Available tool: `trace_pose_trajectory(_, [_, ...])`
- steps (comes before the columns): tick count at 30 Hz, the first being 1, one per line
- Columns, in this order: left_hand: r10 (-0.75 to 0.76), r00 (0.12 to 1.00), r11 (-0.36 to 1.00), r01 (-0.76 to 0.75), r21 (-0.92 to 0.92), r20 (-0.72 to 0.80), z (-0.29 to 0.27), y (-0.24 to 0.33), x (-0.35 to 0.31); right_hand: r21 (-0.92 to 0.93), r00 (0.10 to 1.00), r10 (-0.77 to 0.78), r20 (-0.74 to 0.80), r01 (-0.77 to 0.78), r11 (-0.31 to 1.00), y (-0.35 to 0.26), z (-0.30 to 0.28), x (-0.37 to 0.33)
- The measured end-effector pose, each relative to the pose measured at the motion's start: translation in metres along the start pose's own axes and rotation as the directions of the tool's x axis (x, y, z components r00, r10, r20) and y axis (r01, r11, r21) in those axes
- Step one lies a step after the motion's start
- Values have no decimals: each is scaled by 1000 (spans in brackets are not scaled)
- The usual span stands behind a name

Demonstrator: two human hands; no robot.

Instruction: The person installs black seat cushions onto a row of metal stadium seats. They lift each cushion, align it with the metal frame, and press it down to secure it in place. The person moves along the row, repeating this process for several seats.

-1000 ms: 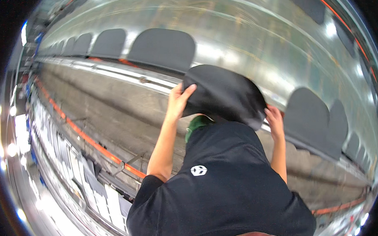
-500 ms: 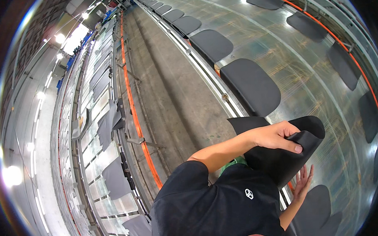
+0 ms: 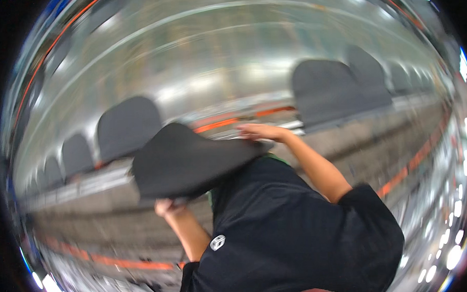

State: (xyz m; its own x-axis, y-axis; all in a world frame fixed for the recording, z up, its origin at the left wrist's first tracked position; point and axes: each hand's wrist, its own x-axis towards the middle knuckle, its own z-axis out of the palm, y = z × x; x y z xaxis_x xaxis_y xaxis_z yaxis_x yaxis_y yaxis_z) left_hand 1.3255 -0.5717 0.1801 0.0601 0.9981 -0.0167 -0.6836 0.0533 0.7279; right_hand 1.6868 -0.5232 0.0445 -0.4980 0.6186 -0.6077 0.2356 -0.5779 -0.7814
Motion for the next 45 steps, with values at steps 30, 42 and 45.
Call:
trace_pose_trajectory(30, [-7, 996, 767, 63, 638, -90, -116, -34, 172, 18, 372, -97, -923, 295, 955, -49, -12, -40])
trace_pose_trajectory(42, [45, 941, -86, 339, 937, -336, -140, -126, 206, -260, 363, -172, -916, -209, 943, 31, -103, 39])
trace_pose_trajectory(45, [76, 927, -51, 373, 927, -368, -141, -127, 205, -257, 301, -199, -933, -167, 952, 29, -111, 48])
